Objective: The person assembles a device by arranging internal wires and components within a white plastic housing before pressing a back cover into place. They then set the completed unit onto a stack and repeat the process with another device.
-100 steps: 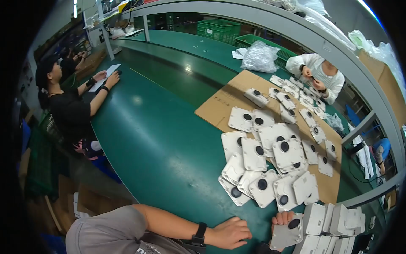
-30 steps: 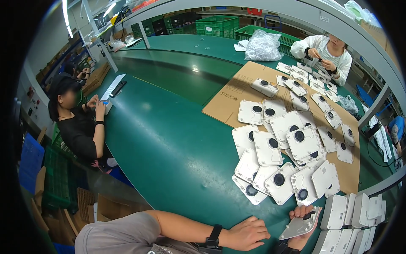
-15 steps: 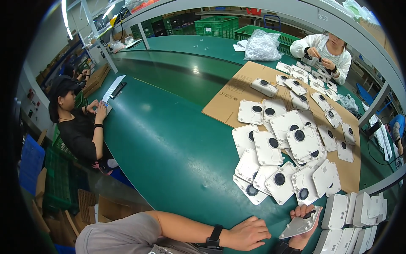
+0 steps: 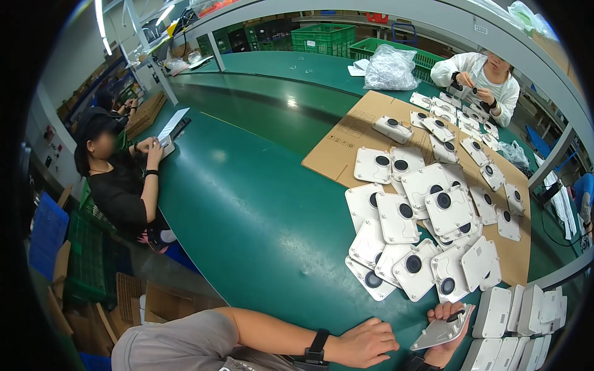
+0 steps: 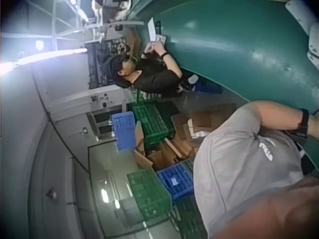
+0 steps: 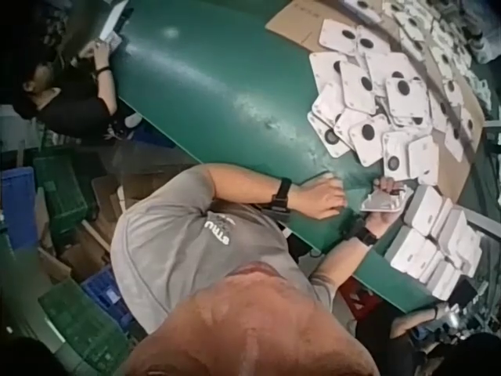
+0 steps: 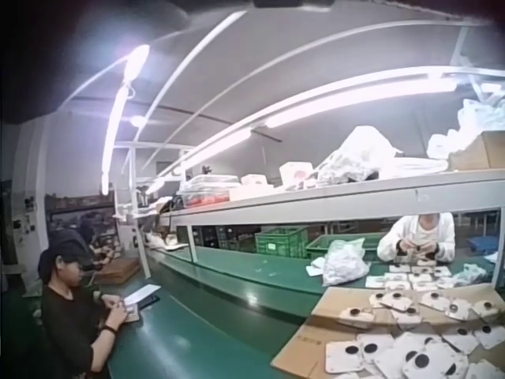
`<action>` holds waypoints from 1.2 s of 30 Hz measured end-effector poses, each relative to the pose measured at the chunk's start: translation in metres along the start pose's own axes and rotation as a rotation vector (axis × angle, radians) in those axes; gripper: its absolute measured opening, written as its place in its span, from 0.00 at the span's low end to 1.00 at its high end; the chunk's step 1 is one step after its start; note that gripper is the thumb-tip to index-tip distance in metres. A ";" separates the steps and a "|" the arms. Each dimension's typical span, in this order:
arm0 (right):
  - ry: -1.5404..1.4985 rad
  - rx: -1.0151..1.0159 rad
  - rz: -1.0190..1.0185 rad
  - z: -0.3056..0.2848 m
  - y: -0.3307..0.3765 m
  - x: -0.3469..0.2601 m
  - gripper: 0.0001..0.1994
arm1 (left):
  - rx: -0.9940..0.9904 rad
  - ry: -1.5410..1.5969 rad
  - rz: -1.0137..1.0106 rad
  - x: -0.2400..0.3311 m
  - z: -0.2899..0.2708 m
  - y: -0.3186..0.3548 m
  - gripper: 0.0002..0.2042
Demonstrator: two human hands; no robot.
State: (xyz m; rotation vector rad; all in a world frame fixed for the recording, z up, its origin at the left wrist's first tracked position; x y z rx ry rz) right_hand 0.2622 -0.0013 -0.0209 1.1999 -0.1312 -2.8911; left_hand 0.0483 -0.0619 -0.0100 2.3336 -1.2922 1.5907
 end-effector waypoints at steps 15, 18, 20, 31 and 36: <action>0.011 0.029 -0.003 0.001 -0.001 -0.001 0.24 | -0.016 -0.012 -0.009 -0.002 0.002 0.000 0.13; 0.008 0.051 0.005 0.001 0.000 -0.001 0.23 | -0.015 0.005 -0.005 -0.001 0.003 -0.001 0.13; 0.005 0.081 0.007 0.000 0.001 0.000 0.23 | -0.012 0.004 -0.004 -0.002 0.002 0.001 0.13; 0.010 0.040 -0.005 -0.002 -0.001 0.000 0.23 | 0.000 0.011 0.000 -0.002 0.002 0.000 0.13; -0.002 0.035 -0.004 -0.005 -0.001 0.000 0.23 | -0.005 0.007 -0.006 0.000 0.001 0.000 0.13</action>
Point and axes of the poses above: each hand's wrist, its own y-axis away from the middle knuckle, its own z-axis out of the palm, x = y × z, the point moved 4 cm from there along -y, towards the middle knuckle, and after that the axes turned 6 degrees about y, right-handed, at the moved point
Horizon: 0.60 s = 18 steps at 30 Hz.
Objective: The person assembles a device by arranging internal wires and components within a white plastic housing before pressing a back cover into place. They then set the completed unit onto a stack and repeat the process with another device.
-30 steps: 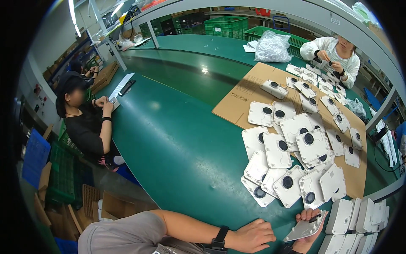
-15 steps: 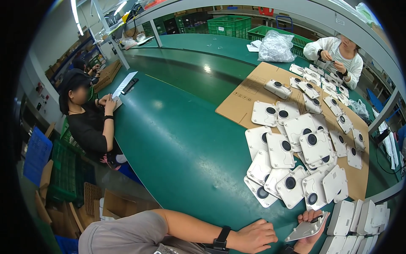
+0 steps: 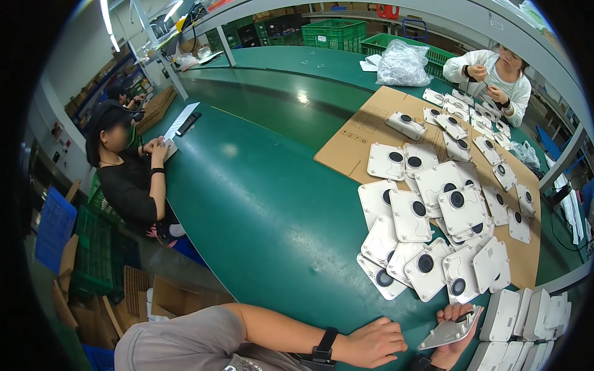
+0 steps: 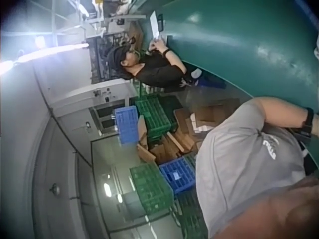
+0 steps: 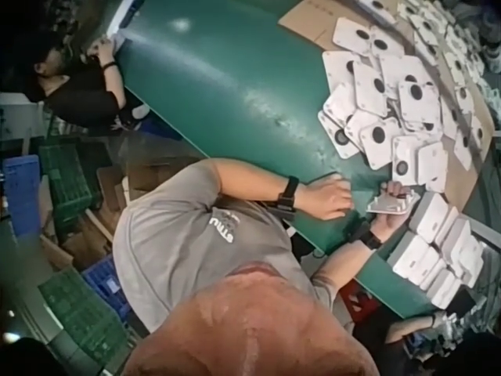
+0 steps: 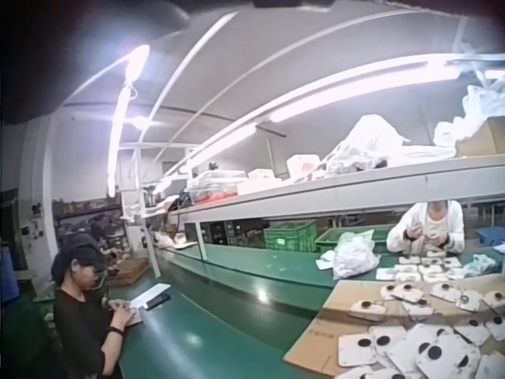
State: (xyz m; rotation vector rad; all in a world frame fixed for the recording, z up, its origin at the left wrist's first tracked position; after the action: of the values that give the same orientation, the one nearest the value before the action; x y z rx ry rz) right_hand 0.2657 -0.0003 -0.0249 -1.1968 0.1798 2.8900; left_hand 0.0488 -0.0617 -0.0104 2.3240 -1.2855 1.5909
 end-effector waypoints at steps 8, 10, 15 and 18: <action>-0.006 -0.038 -0.005 0.001 0.001 0.000 0.23 | -0.006 0.010 -0.010 0.001 -0.001 0.000 0.13; -0.006 -0.034 -0.005 0.001 0.000 0.000 0.23 | 0.001 0.005 -0.010 0.001 -0.002 0.000 0.13; 0.001 -0.024 -0.009 0.000 0.001 0.000 0.23 | -0.040 -0.016 -0.024 0.002 -0.003 -0.001 0.13; 0.008 -0.021 -0.012 0.001 0.000 0.000 0.22 | -0.040 -0.004 -0.026 0.002 -0.003 -0.001 0.13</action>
State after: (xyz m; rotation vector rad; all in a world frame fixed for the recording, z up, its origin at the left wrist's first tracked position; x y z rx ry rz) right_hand 0.2651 -0.0005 -0.0243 -1.2081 0.1418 2.8845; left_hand 0.0477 -0.0607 -0.0075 2.3115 -1.2703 1.5389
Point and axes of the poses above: each hand's wrist, its own y-axis away from the middle knuckle, its own z-axis out of the palm, x = y × z, the point moved 4 cm from there along -y, towards the middle knuckle, and after that the axes turned 6 degrees about y, right-handed, at the moved point
